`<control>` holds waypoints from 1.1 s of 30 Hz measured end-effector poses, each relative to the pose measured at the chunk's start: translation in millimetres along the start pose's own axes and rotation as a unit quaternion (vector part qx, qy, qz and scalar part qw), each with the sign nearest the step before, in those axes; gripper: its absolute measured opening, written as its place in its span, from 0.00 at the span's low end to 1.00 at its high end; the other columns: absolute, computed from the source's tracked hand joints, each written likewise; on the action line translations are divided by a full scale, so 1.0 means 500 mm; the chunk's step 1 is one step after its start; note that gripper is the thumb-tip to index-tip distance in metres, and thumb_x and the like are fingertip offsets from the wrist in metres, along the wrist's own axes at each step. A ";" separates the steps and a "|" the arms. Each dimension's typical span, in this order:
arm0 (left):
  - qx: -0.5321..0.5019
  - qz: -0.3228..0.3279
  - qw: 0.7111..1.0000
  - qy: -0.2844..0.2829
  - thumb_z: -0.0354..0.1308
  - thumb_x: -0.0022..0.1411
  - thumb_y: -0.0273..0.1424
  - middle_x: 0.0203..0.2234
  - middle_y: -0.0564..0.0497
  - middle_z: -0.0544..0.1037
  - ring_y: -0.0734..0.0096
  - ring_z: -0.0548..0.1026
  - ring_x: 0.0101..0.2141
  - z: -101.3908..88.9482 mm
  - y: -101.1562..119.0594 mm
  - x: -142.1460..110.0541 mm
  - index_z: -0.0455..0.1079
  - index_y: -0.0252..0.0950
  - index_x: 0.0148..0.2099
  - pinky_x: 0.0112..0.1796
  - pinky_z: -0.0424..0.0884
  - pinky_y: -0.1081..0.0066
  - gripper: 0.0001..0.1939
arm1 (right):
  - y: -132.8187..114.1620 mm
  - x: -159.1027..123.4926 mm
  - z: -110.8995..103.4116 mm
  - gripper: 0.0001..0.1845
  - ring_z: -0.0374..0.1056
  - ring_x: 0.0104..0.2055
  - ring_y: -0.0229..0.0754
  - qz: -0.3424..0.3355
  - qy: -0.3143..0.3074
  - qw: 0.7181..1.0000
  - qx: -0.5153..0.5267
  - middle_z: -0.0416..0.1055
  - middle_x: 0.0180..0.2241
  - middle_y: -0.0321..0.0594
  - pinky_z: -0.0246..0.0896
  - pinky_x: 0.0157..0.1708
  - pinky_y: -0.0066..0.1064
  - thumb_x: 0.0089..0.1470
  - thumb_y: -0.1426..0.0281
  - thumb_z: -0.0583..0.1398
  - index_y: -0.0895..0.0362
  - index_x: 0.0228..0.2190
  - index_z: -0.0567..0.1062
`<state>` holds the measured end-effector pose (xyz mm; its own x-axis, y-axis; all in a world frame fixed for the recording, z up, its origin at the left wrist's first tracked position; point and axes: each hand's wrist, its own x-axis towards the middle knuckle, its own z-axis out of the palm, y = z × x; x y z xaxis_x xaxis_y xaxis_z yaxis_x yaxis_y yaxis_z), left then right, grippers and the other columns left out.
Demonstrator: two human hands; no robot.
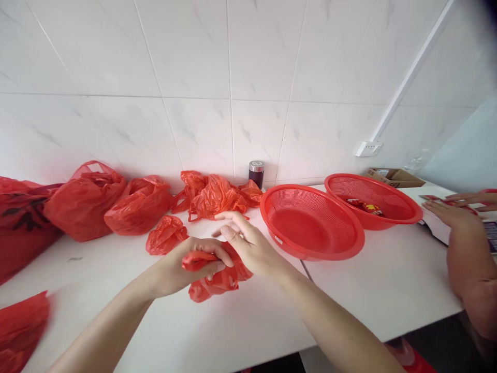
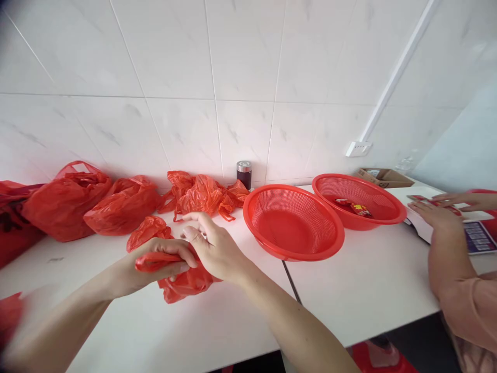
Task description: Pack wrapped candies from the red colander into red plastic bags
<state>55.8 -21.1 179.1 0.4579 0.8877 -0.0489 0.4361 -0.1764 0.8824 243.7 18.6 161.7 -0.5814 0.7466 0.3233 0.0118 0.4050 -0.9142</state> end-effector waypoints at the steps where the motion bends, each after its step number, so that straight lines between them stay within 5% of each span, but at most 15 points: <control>1: 0.028 -0.003 0.999 0.020 0.54 0.60 0.28 0.33 0.51 0.79 0.67 0.74 0.33 0.007 -0.006 0.002 0.75 0.40 0.38 0.34 0.69 0.71 0.08 | 0.027 0.010 0.005 0.18 0.68 0.42 0.40 0.030 -0.010 1.000 0.004 0.71 0.36 0.36 0.61 0.46 0.36 0.65 0.56 0.49 0.49 0.50 0.68; 5: 0.180 -0.002 0.964 0.194 0.46 0.48 0.17 0.21 0.56 0.70 0.73 0.66 0.23 0.046 -0.044 0.016 0.65 0.39 0.29 0.24 0.61 0.74 0.12 | 0.101 0.024 0.029 0.18 0.67 0.41 0.41 0.088 0.007 0.993 0.074 0.70 0.37 0.37 0.62 0.44 0.35 0.63 0.56 0.51 0.50 0.50 0.69; 10: 0.266 0.116 0.886 0.361 0.46 0.54 0.17 0.44 0.48 0.73 0.69 0.74 0.36 0.087 -0.087 0.028 0.64 0.40 0.42 0.32 0.67 0.72 0.17 | 0.111 0.017 0.035 0.11 0.67 0.36 0.38 0.113 -0.072 0.962 0.237 0.69 0.32 0.35 0.63 0.39 0.30 0.59 0.67 0.55 0.52 0.42 0.74; 13: 0.252 0.124 0.887 0.366 0.49 0.59 0.20 0.51 0.47 0.70 0.67 0.74 0.43 0.097 -0.095 0.024 0.63 0.42 0.48 0.37 0.70 0.71 0.16 | 0.113 0.015 0.026 0.06 0.66 0.32 0.37 0.137 -0.090 0.957 0.238 0.69 0.29 0.34 0.62 0.35 0.30 0.56 0.69 0.57 0.55 0.35 0.74; 20: 0.193 0.057 0.924 0.327 0.47 0.63 0.25 0.43 0.50 0.75 0.68 0.76 0.39 0.112 -0.089 -0.004 0.66 0.42 0.51 0.37 0.71 0.71 0.17 | 0.091 0.003 0.023 0.08 0.65 0.30 0.36 0.004 0.142 0.982 0.123 0.65 0.27 0.31 0.62 0.37 0.30 0.63 0.68 0.49 0.53 0.34 0.65; 24: 0.152 0.020 0.918 0.365 0.49 0.62 0.27 0.36 0.53 0.77 0.73 0.75 0.28 0.113 -0.100 -0.015 0.64 0.42 0.52 0.31 0.71 0.73 0.17 | 0.087 -0.010 0.029 0.10 0.64 0.34 0.36 0.034 0.066 0.996 0.046 0.67 0.32 0.33 0.59 0.36 0.29 0.60 0.60 0.56 0.53 0.40 0.69; 27: 0.159 0.035 0.917 0.363 0.50 0.64 0.30 0.38 0.52 0.77 0.72 0.76 0.32 0.109 -0.104 -0.013 0.68 0.42 0.51 0.33 0.72 0.73 0.14 | 0.093 -0.015 0.035 0.14 0.62 0.31 0.35 0.057 -0.001 0.997 0.047 0.66 0.29 0.32 0.58 0.32 0.27 0.59 0.57 0.57 0.55 0.31 0.70; 30: 0.161 0.046 0.928 0.332 0.46 0.68 0.35 0.43 0.49 0.78 0.66 0.76 0.43 0.105 -0.112 -0.018 0.71 0.44 0.53 0.43 0.72 0.69 0.16 | 0.099 -0.020 0.038 0.19 0.60 0.29 0.34 0.058 0.046 0.995 0.071 0.59 0.24 0.31 0.59 0.30 0.26 0.61 0.56 0.54 0.56 0.25 0.65; 33: 0.145 -0.003 0.920 0.363 0.45 0.68 0.40 0.43 0.48 0.79 0.64 0.76 0.42 0.101 -0.150 -0.054 0.74 0.44 0.50 0.42 0.73 0.68 0.18 | 0.117 -0.031 0.026 0.18 0.66 0.32 0.36 0.070 0.104 0.985 0.115 0.63 0.29 0.33 0.64 0.31 0.27 0.61 0.56 0.54 0.55 0.27 0.65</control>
<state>49.8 -53.5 90.4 -0.1382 0.9207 0.3649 0.6744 -0.1824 0.7155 242.6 23.8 99.9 -0.4080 0.8881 0.2115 -0.1186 0.1782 -0.9768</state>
